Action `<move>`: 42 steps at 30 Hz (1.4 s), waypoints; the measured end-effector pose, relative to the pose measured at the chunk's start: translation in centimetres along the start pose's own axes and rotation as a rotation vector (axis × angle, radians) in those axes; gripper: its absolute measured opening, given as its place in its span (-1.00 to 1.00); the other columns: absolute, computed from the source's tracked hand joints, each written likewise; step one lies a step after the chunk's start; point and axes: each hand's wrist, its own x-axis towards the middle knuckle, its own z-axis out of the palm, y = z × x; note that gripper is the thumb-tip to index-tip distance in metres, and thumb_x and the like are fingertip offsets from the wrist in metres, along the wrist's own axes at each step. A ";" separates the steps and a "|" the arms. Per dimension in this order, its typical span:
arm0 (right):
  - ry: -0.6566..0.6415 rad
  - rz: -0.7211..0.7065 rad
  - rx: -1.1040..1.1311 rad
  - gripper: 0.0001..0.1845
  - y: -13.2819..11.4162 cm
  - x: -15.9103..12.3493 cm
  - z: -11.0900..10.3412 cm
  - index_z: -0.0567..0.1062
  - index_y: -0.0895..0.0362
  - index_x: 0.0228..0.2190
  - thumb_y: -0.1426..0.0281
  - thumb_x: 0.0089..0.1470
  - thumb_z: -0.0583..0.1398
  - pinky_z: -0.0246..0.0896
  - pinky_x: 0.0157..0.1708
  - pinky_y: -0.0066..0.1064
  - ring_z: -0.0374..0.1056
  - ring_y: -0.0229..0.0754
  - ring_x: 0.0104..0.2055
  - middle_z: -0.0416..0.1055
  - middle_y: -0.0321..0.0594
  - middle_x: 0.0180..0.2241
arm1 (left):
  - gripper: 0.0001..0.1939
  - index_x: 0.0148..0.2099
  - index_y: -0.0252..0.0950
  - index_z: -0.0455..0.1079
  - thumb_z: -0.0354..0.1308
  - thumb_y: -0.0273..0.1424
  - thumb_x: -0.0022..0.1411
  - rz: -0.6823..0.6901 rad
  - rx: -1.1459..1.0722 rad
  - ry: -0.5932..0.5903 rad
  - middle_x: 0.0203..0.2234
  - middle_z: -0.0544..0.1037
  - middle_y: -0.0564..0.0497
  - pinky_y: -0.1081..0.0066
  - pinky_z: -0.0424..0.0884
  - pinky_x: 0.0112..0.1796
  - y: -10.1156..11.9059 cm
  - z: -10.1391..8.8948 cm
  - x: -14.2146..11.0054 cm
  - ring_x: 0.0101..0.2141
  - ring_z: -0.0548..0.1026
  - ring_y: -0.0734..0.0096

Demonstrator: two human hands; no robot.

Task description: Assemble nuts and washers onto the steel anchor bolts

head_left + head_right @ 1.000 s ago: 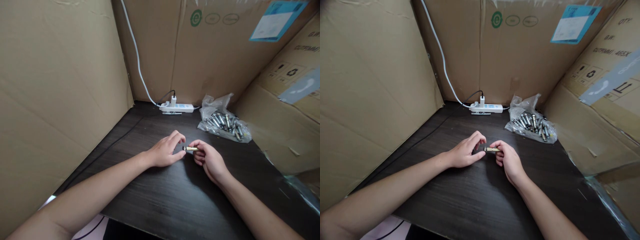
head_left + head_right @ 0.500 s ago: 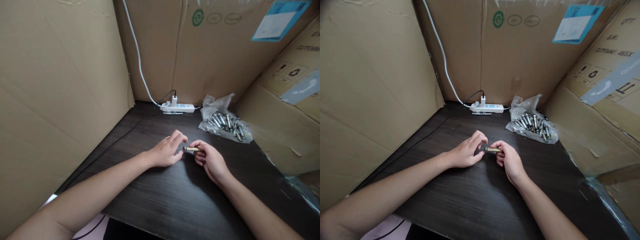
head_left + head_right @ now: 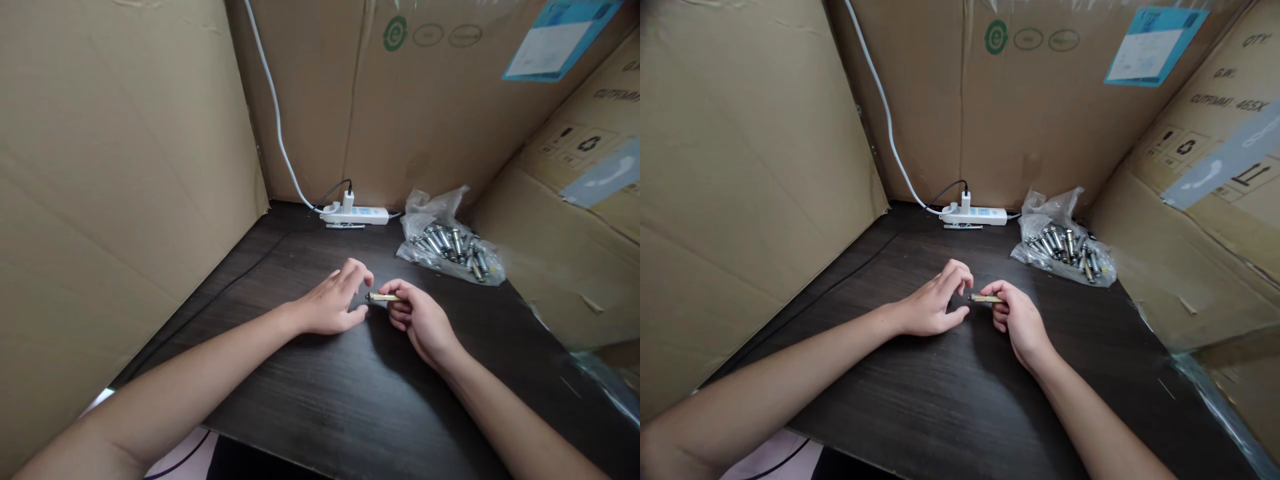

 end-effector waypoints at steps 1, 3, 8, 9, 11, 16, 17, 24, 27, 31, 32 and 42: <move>0.002 0.002 0.000 -0.86 0.0 0.0 0.0 0.40 0.18 -0.46 0.37 -0.10 0.10 -0.25 -0.71 -0.58 -0.26 -0.43 -0.66 -0.17 -0.49 -0.67 | -0.65 -0.07 -0.25 0.11 0.11 -0.40 0.09 0.005 -0.008 0.023 -0.13 0.24 -0.05 0.32 0.31 -0.12 0.1 0.0 -0.1 -0.27 0.32 0.42; 0.001 0.005 0.004 -0.85 0.0 0.0 0.0 0.40 0.18 -0.46 0.37 -0.10 0.10 -0.25 -0.71 -0.58 -0.25 -0.43 -0.66 -0.17 -0.49 -0.67 | -0.66 -0.09 -0.26 0.10 0.11 -0.38 0.09 -0.004 -0.002 0.034 -0.13 0.23 -0.06 0.31 0.31 -0.12 0.2 -0.1 -0.1 -0.27 0.31 0.41; -0.007 -0.008 0.000 -0.85 0.2 0.2 -0.3 0.41 0.18 -0.45 0.36 -0.07 0.10 -0.24 -0.71 -0.58 -0.24 -0.42 -0.66 -0.16 -0.49 -0.66 | -0.78 -0.20 -0.25 0.25 -0.16 -0.28 0.34 -0.066 0.070 -0.049 -0.26 0.36 0.01 0.32 0.26 -0.13 -0.1 -0.2 0.3 -0.23 0.33 0.37; -0.011 -0.011 -0.003 -0.85 0.3 0.2 -0.3 0.41 0.18 -0.45 0.36 -0.07 0.10 -0.23 -0.71 -0.58 -0.24 -0.42 -0.66 -0.16 -0.49 -0.66 | -0.73 -0.24 -0.26 0.28 -0.20 -0.28 0.36 -0.059 0.085 -0.076 -0.30 0.38 0.02 0.33 0.25 -0.14 -0.2 -0.1 0.4 -0.24 0.33 0.38; -0.024 -0.016 -0.011 -0.85 0.4 0.3 -0.4 0.40 0.17 -0.44 0.35 -0.05 0.10 -0.23 -0.70 -0.58 -0.23 -0.42 -0.65 -0.16 -0.48 -0.66 | -0.70 -0.28 -0.27 0.31 -0.19 -0.29 0.37 -0.044 0.106 -0.105 -0.34 0.41 0.03 0.35 0.23 -0.16 -0.4 -0.1 0.5 -0.26 0.33 0.39; -0.089 -0.037 -0.051 -0.85 0.5 0.4 -0.7 0.39 0.15 -0.38 0.34 0.00 0.09 -0.18 -0.67 -0.57 -0.19 -0.39 -0.64 -0.13 -0.47 -0.65 | -0.75 -0.28 -0.28 0.32 -0.11 -0.31 0.34 -0.040 0.069 -0.048 -0.34 0.43 0.04 0.38 0.24 -0.18 -0.7 0.1 0.6 -0.26 0.36 0.42; -0.102 -0.045 -0.061 -0.84 0.5 0.4 -0.7 0.39 0.15 -0.37 0.34 0.01 0.08 -0.16 -0.66 -0.56 -0.18 -0.38 -0.63 -0.12 -0.47 -0.65 | -0.75 -0.28 -0.28 0.33 -0.12 -0.31 0.34 -0.037 0.057 -0.047 -0.35 0.44 0.04 0.38 0.24 -0.18 -0.8 0.2 0.6 -0.27 0.36 0.42; -0.085 -0.243 -0.453 -0.80 -0.1 0.0 -0.8 0.38 0.09 -0.26 0.31 0.05 0.09 -0.02 -0.56 -0.48 0.06 -0.30 -0.55 0.15 -0.39 -0.58 | -0.87 -0.27 -0.28 0.33 0.06 -0.32 0.22 -0.047 0.053 0.054 -0.38 0.41 0.04 0.39 0.27 -0.22 -1.0 -0.5 0.6 -0.32 0.36 0.42; -0.096 -0.382 -0.635 -0.81 -0.3 -0.1 -0.9 0.39 0.09 -0.25 0.32 0.05 0.14 0.09 -0.39 -0.44 0.20 -0.25 -0.40 0.32 -0.31 -0.43 | -0.88 -0.27 -0.29 0.32 0.04 -0.34 0.22 -0.038 0.054 0.105 -0.38 0.39 0.04 0.39 0.27 -0.22 -0.9 -0.9 0.6 -0.32 0.36 0.43; -0.097 -0.348 -0.658 -0.79 0.0 0.1 -1.1 0.41 0.09 -0.28 0.24 0.11 0.11 0.07 -0.45 -0.45 0.17 -0.26 -0.45 0.29 -0.31 -0.46 | -0.91 -0.24 -0.28 0.30 0.03 -0.37 0.22 -0.024 0.050 0.108 -0.36 0.37 0.05 0.42 0.28 -0.23 -0.9 -1.0 0.5 -0.32 0.36 0.46; -0.099 -0.312 -0.619 -0.77 0.2 0.2 -1.2 0.41 0.09 -0.27 0.21 0.12 0.10 0.05 -0.49 -0.46 0.13 -0.27 -0.49 0.24 -0.34 -0.51 | -0.91 -0.23 -0.28 0.30 0.04 -0.38 0.22 -0.019 0.051 0.100 -0.35 0.37 0.06 0.43 0.28 -0.23 -0.8 -0.9 0.5 -0.32 0.36 0.46; -0.273 -0.210 -0.647 -0.68 -1.4 0.2 -1.8 0.44 0.14 -0.44 0.13 0.08 0.13 0.04 -0.52 -0.48 0.10 -0.32 -0.54 0.22 -0.35 -0.59 | -0.86 -0.13 -0.26 0.28 0.01 -0.38 0.26 0.012 0.091 0.041 -0.32 0.40 0.05 0.37 0.27 -0.18 -0.7 -0.9 0.4 -0.27 0.39 0.42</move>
